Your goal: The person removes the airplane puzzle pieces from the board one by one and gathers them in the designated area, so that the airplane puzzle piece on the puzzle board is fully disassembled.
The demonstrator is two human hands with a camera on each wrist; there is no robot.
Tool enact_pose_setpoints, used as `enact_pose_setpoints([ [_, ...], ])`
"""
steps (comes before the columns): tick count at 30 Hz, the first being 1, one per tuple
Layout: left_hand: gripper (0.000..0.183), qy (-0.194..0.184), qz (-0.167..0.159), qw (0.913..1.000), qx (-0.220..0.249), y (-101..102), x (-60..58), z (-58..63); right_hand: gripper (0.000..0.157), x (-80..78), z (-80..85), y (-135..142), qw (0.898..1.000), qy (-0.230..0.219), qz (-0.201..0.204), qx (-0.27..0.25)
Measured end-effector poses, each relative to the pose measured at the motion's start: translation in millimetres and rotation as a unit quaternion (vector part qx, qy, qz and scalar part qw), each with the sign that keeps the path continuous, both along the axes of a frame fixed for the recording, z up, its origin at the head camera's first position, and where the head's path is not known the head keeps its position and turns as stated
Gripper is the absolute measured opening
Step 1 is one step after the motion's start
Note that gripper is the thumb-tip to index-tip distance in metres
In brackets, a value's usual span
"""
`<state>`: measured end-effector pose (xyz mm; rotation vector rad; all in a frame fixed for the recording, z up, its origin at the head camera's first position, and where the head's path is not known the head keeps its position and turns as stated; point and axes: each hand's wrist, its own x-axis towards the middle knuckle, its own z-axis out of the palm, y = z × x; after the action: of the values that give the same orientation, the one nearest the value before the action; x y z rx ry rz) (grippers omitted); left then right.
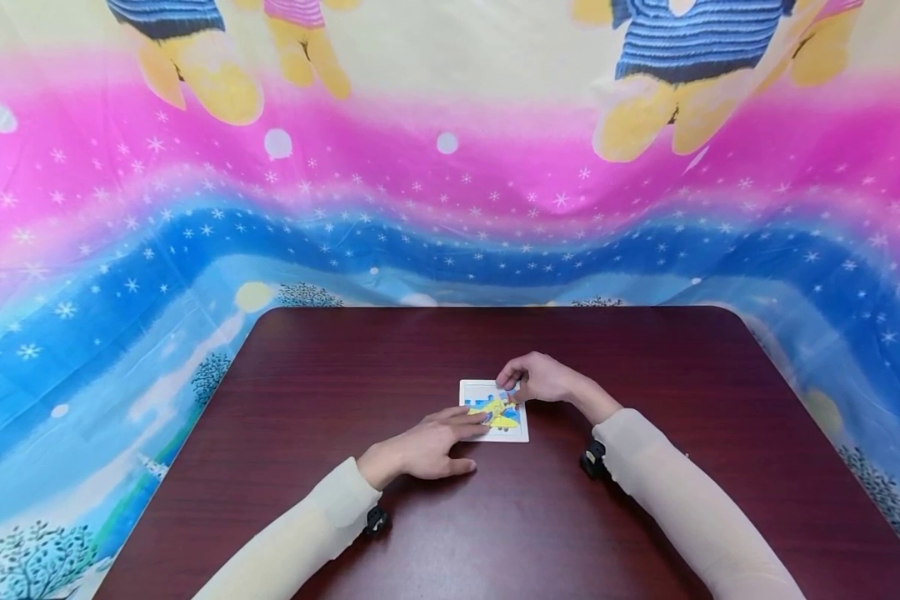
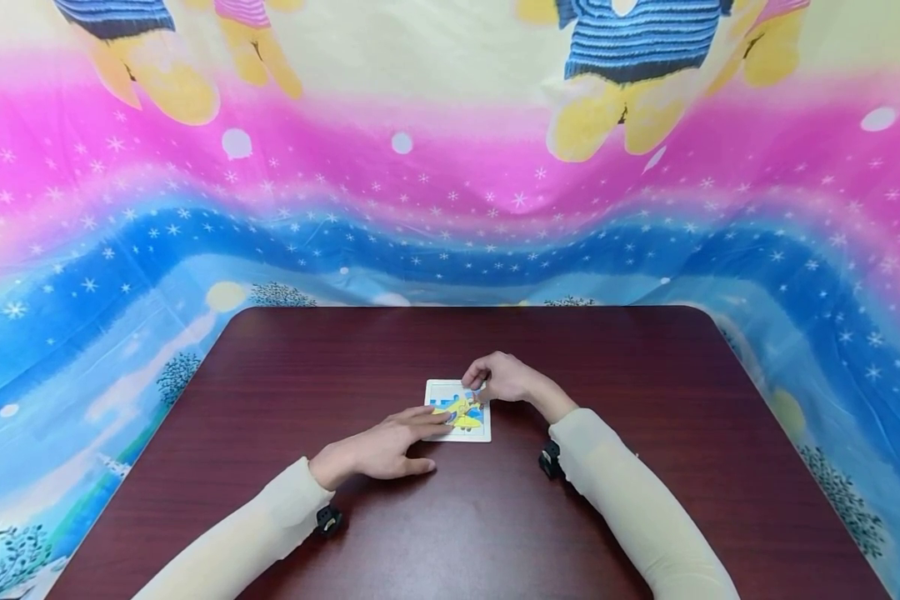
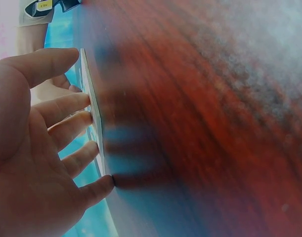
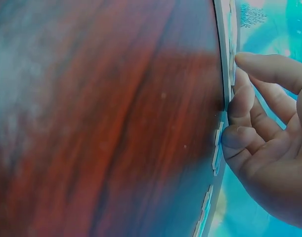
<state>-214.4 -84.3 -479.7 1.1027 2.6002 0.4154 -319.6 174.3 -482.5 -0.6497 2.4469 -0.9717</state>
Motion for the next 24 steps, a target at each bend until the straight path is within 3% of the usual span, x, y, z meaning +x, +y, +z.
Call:
enact_pose_setpoints([
  [12,0.057,0.003,0.002,1.0,0.001,0.0,-0.5,-1.7,0.026,1.5,2.4,-1.7,1.0,0.011,0.001,0.02],
  [24,0.057,0.0,0.004,1.0,-0.002,-0.1,-1.1,-2.6,0.023,0.9,2.0,-1.1,1.0,0.004,-0.009,0.002],
])
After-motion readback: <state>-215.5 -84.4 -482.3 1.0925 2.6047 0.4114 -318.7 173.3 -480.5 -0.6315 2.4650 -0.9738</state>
